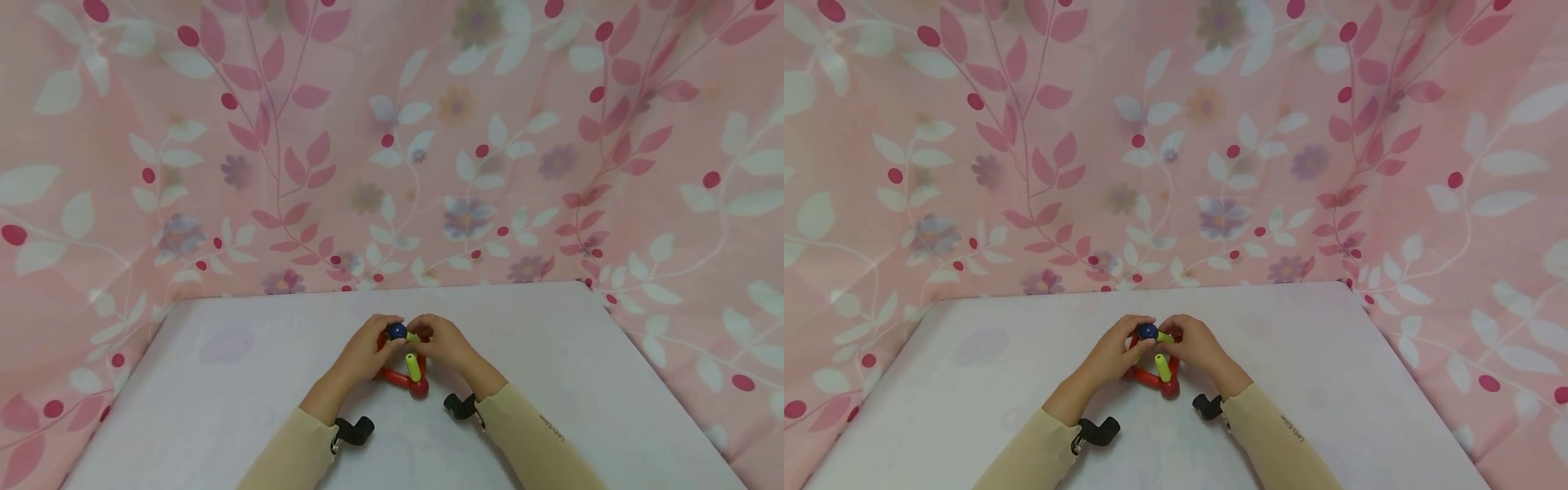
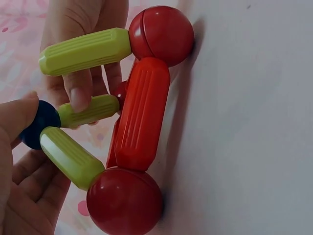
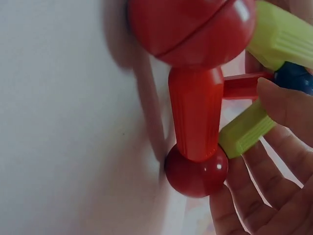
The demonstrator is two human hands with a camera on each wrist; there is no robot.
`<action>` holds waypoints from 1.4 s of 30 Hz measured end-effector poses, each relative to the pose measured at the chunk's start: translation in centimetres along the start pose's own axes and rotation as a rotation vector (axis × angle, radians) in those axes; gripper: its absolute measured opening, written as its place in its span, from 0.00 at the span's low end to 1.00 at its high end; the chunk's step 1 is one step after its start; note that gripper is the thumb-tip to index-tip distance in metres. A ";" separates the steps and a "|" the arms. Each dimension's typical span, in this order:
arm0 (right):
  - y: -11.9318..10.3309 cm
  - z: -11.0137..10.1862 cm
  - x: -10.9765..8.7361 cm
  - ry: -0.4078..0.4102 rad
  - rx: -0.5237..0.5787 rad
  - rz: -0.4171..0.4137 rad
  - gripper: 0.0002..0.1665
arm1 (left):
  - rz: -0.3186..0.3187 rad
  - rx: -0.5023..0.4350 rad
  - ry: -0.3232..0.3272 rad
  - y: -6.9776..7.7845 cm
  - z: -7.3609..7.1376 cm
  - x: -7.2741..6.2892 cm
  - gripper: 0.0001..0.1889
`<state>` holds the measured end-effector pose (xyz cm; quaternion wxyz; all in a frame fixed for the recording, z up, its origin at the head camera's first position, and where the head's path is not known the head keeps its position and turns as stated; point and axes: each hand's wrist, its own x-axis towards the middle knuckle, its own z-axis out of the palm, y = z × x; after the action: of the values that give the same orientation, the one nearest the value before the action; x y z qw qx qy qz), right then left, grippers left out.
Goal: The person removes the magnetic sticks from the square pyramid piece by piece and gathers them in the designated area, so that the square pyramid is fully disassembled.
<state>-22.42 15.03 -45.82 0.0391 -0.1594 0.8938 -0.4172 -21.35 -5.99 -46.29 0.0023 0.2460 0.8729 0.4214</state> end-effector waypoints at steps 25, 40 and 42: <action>-0.5 -0.2 -1.8 0.022 -0.054 0.068 0.11 | -0.076 -0.192 0.001 -0.4 -0.2 -1.0 0.24; -1.5 -0.4 -4.6 -0.059 0.007 0.040 0.10 | -0.082 -0.207 0.044 -0.7 -0.8 -1.0 0.22; -1.7 -0.3 -4.9 -0.075 0.006 0.024 0.10 | -0.069 -0.198 0.044 -0.7 -0.9 -1.0 0.21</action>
<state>-17.38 15.81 -44.69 0.0779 -0.1641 0.8922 -0.4134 -20.97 -7.37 -46.41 0.0218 0.2048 0.8347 0.5107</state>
